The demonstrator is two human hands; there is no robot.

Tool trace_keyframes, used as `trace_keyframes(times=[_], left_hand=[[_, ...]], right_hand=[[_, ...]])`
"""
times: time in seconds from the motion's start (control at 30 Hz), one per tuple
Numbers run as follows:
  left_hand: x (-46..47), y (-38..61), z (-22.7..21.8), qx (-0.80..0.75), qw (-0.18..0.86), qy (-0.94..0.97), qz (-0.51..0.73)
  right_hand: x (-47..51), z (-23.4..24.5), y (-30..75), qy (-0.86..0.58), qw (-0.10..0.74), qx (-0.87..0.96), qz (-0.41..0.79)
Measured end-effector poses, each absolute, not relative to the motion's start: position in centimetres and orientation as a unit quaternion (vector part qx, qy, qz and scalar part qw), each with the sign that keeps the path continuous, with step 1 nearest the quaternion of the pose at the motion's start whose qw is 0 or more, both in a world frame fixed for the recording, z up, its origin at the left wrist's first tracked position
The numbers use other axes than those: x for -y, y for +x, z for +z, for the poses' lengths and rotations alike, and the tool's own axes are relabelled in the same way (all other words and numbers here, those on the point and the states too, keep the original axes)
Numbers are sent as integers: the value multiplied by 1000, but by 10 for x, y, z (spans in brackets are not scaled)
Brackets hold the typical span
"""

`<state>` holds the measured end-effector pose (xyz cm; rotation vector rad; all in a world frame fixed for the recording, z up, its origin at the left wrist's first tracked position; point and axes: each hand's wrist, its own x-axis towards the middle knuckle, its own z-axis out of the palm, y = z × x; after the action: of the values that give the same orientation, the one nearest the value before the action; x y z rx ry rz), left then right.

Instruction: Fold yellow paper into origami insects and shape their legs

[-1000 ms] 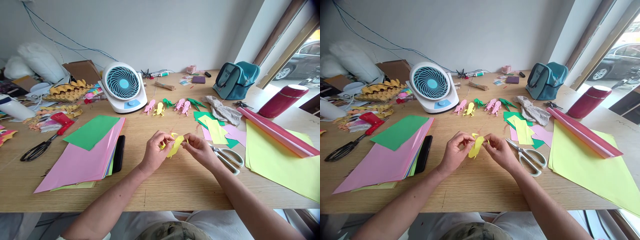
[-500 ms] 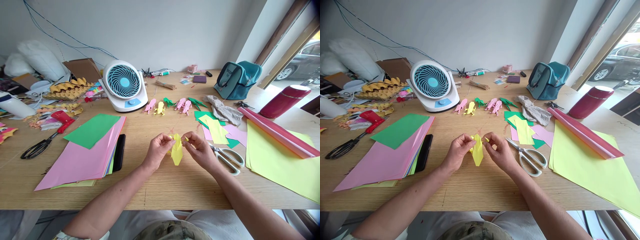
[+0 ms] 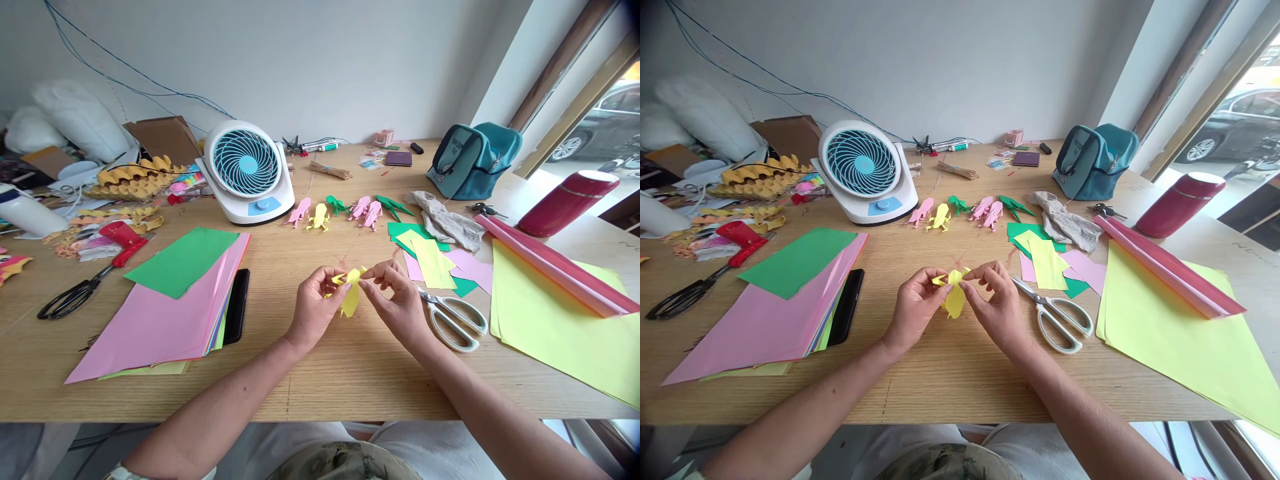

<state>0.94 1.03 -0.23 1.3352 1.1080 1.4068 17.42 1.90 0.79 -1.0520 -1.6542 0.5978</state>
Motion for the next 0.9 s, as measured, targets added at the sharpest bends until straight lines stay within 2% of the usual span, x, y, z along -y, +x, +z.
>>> trace_keyframes(times=[0.3,0.53,0.67,0.77,0.9], left_hand=[[-10,10,-4,-471,381,576,548],[-10,10,-1,-462,382,587,544],[-10,12,3,-446,427,555,558],[-10,12,4,-425,490,507,568],[-12,11,4,-418,517,496,559]], right_hand=[[-23,1,173,-440,510,684,278],[-22,4,173,-398,504,701,309],[-26,-3,171,-415,519,619,418],[-28,-4,171,-397,477,567,541],[-27,0,170,-377,473,549,577]])
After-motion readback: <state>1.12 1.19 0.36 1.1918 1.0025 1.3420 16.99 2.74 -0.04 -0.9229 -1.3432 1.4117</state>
